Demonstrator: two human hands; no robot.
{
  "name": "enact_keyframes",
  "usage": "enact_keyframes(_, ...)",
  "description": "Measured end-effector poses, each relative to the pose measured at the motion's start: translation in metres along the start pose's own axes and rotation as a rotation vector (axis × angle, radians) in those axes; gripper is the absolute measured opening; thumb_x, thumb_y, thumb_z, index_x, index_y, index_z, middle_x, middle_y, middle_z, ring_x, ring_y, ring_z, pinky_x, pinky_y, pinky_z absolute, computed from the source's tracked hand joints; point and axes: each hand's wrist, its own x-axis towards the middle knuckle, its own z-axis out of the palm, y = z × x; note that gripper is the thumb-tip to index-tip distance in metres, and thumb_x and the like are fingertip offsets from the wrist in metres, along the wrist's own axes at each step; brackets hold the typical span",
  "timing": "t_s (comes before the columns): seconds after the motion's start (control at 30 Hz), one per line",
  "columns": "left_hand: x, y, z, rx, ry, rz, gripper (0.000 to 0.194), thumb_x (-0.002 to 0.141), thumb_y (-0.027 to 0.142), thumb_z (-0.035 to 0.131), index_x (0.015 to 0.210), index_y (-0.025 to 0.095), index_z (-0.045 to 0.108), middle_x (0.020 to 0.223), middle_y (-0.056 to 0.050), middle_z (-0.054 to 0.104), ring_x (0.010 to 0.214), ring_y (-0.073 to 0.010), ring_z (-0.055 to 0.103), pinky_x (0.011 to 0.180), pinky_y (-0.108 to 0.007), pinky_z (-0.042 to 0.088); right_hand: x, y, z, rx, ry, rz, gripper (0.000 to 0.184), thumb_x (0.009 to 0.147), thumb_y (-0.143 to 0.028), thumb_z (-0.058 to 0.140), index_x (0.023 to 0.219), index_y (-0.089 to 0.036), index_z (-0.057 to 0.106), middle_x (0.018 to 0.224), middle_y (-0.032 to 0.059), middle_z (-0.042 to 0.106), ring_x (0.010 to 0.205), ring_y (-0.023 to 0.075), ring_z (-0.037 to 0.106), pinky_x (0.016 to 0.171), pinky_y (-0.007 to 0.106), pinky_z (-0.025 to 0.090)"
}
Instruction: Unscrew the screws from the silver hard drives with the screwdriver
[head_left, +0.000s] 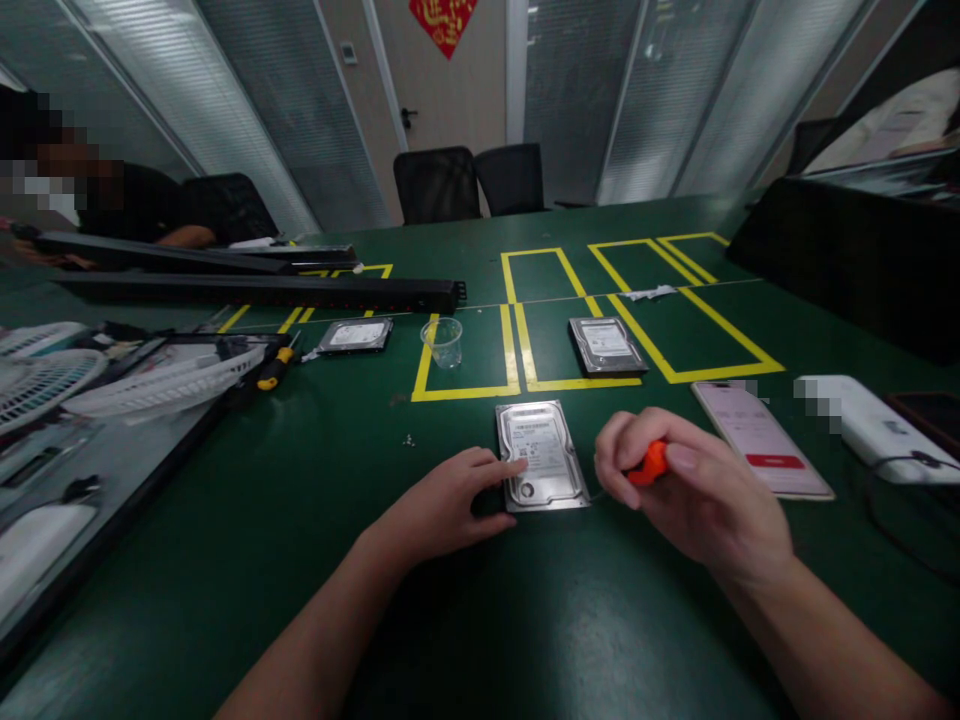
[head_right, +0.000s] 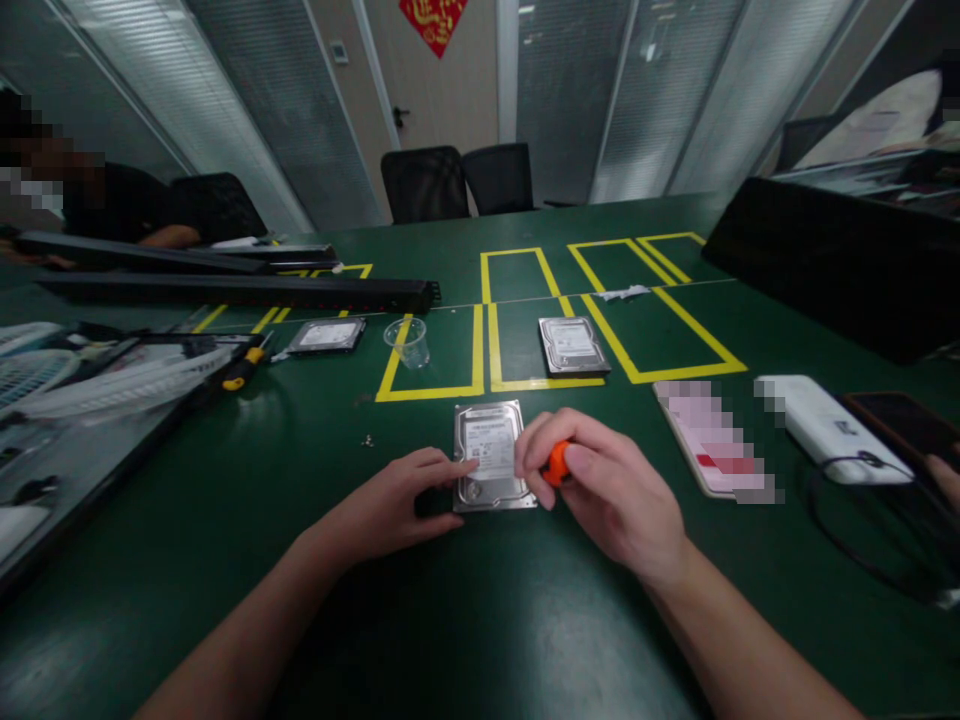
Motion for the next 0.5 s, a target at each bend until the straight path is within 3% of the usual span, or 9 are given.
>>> enact_keyframes(0.07,0.0000,-0.0001,0.0002,0.000,0.006,0.003,0.068,0.092,0.026,0.080,0.155,0.030,0.055,0.126,-0.008,0.065,0.108,-0.0238,0.063,0.095,-0.038,0.053,-0.0001,0.0007,0.0004,0.006,0.005,-0.006,0.013,0.101,-0.032,0.063,0.101,-0.020,0.066,0.093,0.0059,0.065,0.072,0.0171,0.060,0.065,0.033,0.044)
enact_keyframes(0.13,0.0001,-0.0005,0.0007,-0.003,0.008,0.007,0.068,0.092,0.025,0.080,0.155,0.030,0.055,0.127,-0.008,0.065,0.109,-0.0240,0.063,0.095,-0.038,0.053,-0.0014,0.0012,0.0004,0.025,0.008,0.006,0.010,0.098,-0.029,0.069,0.103,-0.023,0.062,0.097,0.0050,0.068,0.069,0.0160,0.060,0.062,0.031,0.044)
enact_keyframes(0.23,0.0000,-0.0013,0.0010,-0.003,0.012,0.013,0.068,0.092,0.025,0.080,0.155,0.030,0.055,0.125,-0.008,0.065,0.108,-0.0240,0.063,0.094,-0.038,0.053,-0.0038,0.0011,-0.0004,0.034,0.016,0.028,0.008,0.102,-0.030,0.064,0.107,-0.025,0.061,0.094,0.0049,0.071,0.061,0.0132,0.052,0.055,0.029,0.037)
enact_keyframes(0.4,-0.0006,-0.0024,0.0013,0.009,0.010,0.010,0.069,0.092,0.026,0.080,0.156,0.031,0.053,0.126,-0.008,0.065,0.108,-0.0238,0.062,0.094,-0.039,0.053,-0.0028,0.0012,-0.0032,0.017,-0.018,0.018,0.038,0.108,-0.042,0.045,0.103,-0.015,0.072,0.084,0.0096,0.069,0.064,0.0155,0.050,0.059,0.032,0.039)
enact_keyframes(0.5,-0.0006,-0.0033,0.0022,0.009,0.011,0.006,0.069,0.093,0.026,0.080,0.156,0.031,0.054,0.126,-0.008,0.065,0.108,-0.0236,0.062,0.095,-0.039,0.053,-0.0005,0.0020,-0.0036,0.042,-0.009,0.018,0.023,0.104,-0.037,0.056,0.098,-0.018,0.069,0.088,0.0076,0.070,0.066,0.0152,0.056,0.061,0.032,0.041)
